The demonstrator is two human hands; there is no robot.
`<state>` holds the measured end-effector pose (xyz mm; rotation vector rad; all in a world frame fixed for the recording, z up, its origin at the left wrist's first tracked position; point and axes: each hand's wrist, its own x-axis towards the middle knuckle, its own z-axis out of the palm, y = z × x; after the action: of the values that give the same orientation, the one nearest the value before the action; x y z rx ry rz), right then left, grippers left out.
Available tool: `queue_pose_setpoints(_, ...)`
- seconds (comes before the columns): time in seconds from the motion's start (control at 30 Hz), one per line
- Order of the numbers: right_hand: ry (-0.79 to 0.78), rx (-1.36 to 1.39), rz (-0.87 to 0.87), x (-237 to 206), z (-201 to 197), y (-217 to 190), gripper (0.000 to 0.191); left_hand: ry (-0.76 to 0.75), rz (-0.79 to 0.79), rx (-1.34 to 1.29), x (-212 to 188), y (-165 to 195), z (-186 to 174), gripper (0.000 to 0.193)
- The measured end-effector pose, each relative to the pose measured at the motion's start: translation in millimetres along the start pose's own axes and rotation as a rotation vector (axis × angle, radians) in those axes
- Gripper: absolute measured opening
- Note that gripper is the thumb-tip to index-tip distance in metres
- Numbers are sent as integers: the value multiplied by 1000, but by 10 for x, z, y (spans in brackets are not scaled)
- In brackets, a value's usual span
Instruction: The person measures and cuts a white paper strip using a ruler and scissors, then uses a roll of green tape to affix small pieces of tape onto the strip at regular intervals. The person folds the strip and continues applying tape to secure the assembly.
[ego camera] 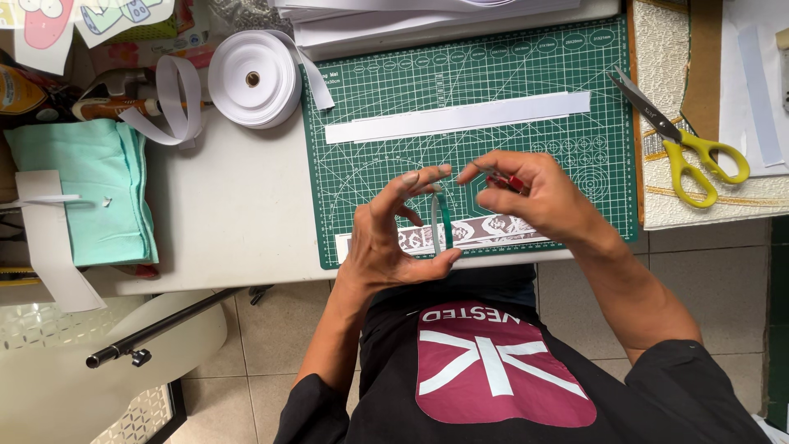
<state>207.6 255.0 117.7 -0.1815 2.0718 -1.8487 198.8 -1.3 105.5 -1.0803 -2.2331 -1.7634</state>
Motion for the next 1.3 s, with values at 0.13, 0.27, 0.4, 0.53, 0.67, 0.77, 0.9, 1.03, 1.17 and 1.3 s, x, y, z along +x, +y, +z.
queue_pose_setpoints(0.13,6,-13,34,0,76,-24,22,14,53,94,8,-68,48,105)
queue_pose_setpoints(0.27,-87,82,-24,-24,154,5,16,75,59,76,12,-148,88,107)
queue_pose_setpoints(0.4,-77,-53,-5,-85,269,13,31,184,-88,0,-31,-155,59,110)
queue_pose_setpoints(0.53,-46,-120,-219,-136,360,-16,20,200,-148,-35,-34,-129,113,111)
queue_pose_setpoints(0.67,11,-158,-247,-269,289,-50,20,126,-144,-68,16,-148,170,112)
queue_pose_setpoints(0.77,121,-287,-249,-394,117,-13,16,56,-131,-12,51,-203,114,112)
queue_pose_setpoints(0.9,444,-603,-145,-675,-448,82,18,67,-155,31,72,-291,-69,99)
queue_pose_setpoints(1.03,625,-1129,-106,-769,-1266,191,25,131,-306,27,14,-306,-251,89)
queue_pose_setpoints(1.17,628,-1310,35,-799,-1682,316,18,204,-372,-37,-54,-313,-301,87)
queue_pose_setpoints(1.3,533,-1195,42,-798,-1862,462,22,230,-369,4,-104,-335,-298,86)
